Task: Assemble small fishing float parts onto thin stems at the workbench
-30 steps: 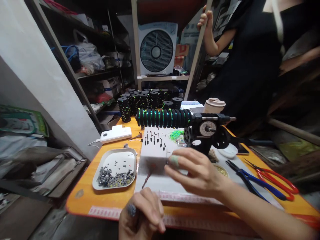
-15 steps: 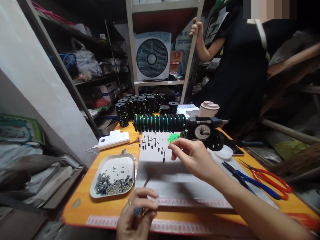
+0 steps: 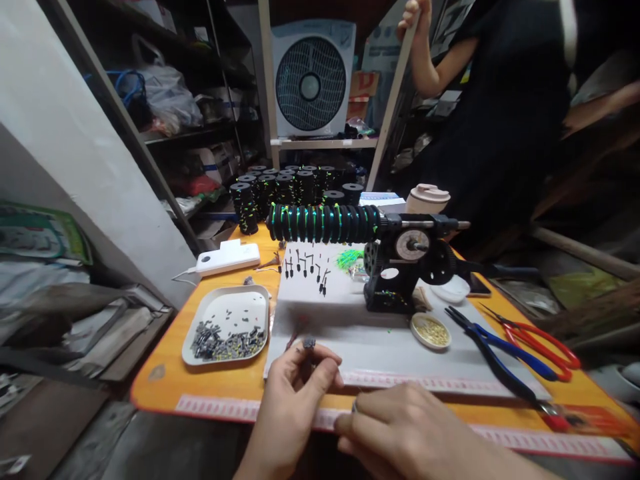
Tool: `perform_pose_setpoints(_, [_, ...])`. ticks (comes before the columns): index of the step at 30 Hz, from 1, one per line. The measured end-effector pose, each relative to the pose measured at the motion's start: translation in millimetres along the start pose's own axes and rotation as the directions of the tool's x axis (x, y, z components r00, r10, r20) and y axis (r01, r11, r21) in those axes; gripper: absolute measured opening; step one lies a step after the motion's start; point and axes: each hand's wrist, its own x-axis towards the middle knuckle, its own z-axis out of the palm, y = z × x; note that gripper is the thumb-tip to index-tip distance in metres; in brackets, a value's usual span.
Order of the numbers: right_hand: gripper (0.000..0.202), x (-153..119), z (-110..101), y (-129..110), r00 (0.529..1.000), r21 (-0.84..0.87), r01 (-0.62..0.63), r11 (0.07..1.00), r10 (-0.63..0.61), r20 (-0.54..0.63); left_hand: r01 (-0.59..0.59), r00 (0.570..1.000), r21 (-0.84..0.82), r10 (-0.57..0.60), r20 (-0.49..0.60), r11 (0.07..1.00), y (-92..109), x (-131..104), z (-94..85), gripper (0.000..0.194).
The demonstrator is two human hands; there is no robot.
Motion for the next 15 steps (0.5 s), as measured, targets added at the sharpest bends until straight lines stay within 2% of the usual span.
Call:
perform_pose_setpoints(2, [0.018,10.4,-10.8,0.5,0.997,0.034,0.021,0.999,-0.023,0.072,0.019,1.000,-0.053,-0.019,-0.006,0.998,-0.6,-5.3,-4.2,0.025])
perform_pose_setpoints(5, [0.015,24.3,-14.0,-2.0,0.970,0.074,0.118,0.990,-0.131,0.205,0.026,0.998,-0.131,-0.033,-0.048,0.991,0.1,-4.2,-7.8,0.029])
perform_pose_setpoints(9, [0.012,32.5,-14.1,-5.2,0.874,0.114,0.240,0.964,-0.266,0.408,-0.029,0.997,-0.061,0.025,-0.074,0.998,5.4,12.8,-7.3,0.038])
perform_pose_setpoints(11, [0.009,33.9,-19.5,-4.6,0.854,0.144,0.238,0.961,-0.277,0.441,-0.109,0.991,-0.001,0.108,-0.080,0.994,12.7,25.3,-4.5,0.035])
perform_pose_setpoints(15, [0.010,32.9,-27.5,-0.9,0.872,0.180,0.222,0.958,-0.278,0.404,-0.241,0.968,0.123,0.248,-0.048,0.963,36.7,54.4,11.1,0.028])
